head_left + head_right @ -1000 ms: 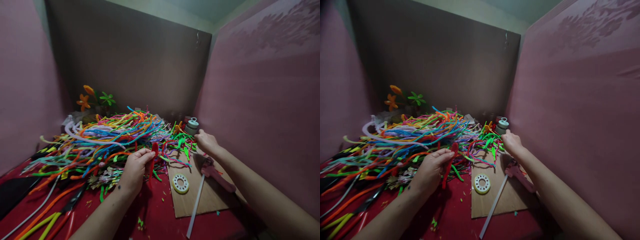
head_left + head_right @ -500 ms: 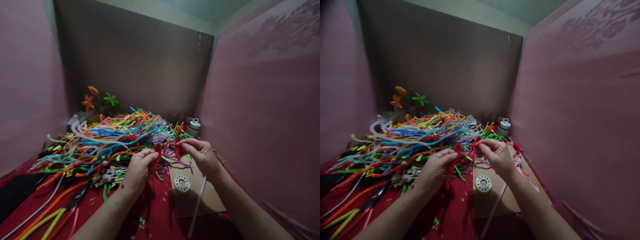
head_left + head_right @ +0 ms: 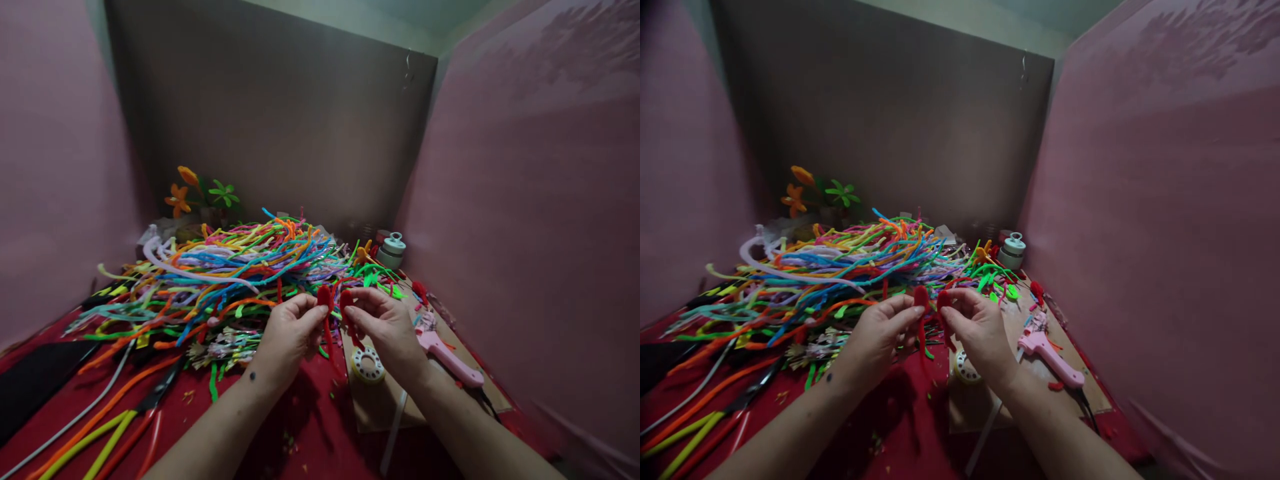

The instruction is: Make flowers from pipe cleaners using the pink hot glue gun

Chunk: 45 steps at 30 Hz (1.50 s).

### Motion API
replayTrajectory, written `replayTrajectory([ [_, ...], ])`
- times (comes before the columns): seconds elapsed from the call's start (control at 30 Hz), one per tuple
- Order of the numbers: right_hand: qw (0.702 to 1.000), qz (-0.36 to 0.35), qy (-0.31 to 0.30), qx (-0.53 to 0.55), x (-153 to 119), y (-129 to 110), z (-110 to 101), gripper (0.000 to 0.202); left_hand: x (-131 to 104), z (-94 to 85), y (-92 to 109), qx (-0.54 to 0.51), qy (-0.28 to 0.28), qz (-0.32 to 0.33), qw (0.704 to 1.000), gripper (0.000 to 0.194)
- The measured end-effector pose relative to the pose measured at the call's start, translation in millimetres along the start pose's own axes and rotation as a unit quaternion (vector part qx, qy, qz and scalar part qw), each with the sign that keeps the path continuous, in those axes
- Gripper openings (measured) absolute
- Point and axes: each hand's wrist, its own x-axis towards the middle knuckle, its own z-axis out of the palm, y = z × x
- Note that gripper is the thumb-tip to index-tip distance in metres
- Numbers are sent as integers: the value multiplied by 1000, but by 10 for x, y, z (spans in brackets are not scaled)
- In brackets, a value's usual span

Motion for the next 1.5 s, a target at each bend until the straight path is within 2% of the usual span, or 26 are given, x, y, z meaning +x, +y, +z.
replayTrajectory([
  [0.13, 1000, 18, 2, 11, -2, 29, 7, 16, -31, 31, 29, 52, -10, 22, 998, 18],
  [0.37, 999, 32, 16, 10, -3, 28, -10, 20, -22, 32, 33, 93, -11, 24, 995, 17],
  [0.63, 990, -62, 22, -128, -50, 127, -33, 18, -18, 32, 3, 134, -5, 38, 990, 18],
  [0.8, 978, -94, 26, -186, -71, 176, -47, 20, -1, 30, -24, 146, -4, 35, 989, 18],
  [1.5, 972, -96, 24, -212, -92, 144, -32, 21, 24, 18, -92, 167, -3, 64, 984, 16],
])
